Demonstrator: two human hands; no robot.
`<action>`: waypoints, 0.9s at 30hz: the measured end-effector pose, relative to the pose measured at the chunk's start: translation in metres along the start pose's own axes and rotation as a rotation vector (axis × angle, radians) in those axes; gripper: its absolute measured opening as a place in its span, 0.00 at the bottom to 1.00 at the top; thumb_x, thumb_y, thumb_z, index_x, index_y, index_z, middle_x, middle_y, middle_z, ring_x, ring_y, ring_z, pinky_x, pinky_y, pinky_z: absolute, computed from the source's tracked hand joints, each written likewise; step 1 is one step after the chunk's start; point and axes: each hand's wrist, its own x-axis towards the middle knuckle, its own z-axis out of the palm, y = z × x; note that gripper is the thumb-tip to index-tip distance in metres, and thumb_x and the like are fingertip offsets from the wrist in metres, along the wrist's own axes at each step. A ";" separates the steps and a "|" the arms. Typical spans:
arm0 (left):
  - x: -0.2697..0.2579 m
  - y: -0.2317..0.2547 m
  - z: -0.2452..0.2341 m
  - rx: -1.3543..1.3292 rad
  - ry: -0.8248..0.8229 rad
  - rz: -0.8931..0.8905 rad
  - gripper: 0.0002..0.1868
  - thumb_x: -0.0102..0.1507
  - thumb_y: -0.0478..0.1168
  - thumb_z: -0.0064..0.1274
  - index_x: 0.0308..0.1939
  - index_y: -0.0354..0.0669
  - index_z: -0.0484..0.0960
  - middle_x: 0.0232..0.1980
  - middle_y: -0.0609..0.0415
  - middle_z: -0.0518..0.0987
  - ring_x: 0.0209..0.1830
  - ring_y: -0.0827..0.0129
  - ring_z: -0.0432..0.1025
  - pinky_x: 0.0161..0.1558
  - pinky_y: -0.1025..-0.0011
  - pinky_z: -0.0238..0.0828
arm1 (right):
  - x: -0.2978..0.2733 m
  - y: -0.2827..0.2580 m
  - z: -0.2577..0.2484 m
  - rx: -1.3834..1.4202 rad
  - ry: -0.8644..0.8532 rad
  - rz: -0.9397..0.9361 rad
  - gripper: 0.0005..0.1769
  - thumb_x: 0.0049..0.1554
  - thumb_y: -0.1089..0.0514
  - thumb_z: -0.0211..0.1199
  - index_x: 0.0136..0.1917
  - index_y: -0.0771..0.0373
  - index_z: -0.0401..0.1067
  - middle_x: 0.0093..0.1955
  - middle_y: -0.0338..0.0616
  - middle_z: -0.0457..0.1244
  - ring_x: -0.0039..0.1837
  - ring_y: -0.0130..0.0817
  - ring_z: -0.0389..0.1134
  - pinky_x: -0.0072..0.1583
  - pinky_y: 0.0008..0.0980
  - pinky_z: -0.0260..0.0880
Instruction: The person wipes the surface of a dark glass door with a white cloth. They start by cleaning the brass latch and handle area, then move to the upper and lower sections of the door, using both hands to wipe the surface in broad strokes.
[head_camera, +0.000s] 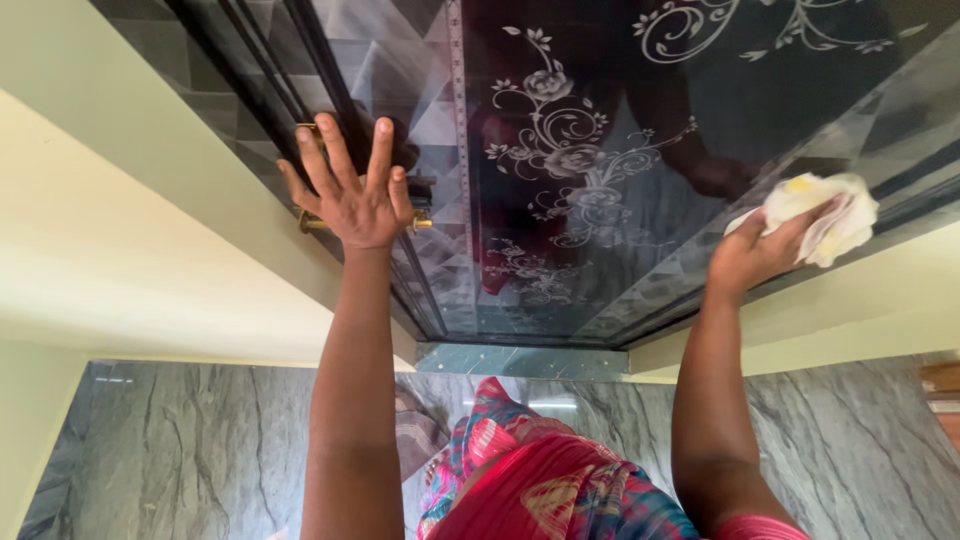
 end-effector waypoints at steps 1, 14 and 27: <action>-0.001 0.000 -0.001 0.005 -0.012 -0.001 0.28 0.77 0.54 0.25 0.71 0.65 0.80 0.76 0.39 0.65 0.78 0.43 0.57 0.74 0.37 0.43 | 0.010 0.002 0.000 0.048 0.016 -0.002 0.40 0.72 0.49 0.55 0.85 0.72 0.44 0.88 0.64 0.41 0.88 0.58 0.39 0.86 0.50 0.36; -0.003 -0.003 -0.001 -0.005 -0.036 0.001 0.28 0.77 0.53 0.26 0.70 0.65 0.80 0.76 0.39 0.65 0.78 0.43 0.57 0.74 0.37 0.43 | 0.112 -0.182 0.026 0.059 0.114 -0.439 0.37 0.65 0.33 0.53 0.79 0.55 0.55 0.85 0.45 0.43 0.89 0.52 0.32 0.82 0.56 0.25; -0.004 -0.004 -0.003 -0.013 -0.052 0.001 0.27 0.77 0.55 0.27 0.71 0.67 0.79 0.77 0.41 0.64 0.78 0.44 0.57 0.74 0.37 0.42 | -0.133 -0.200 0.068 0.344 -0.546 -0.742 0.20 0.63 0.55 0.57 0.67 0.59 0.72 0.62 0.48 0.69 0.62 0.45 0.71 0.65 0.47 0.71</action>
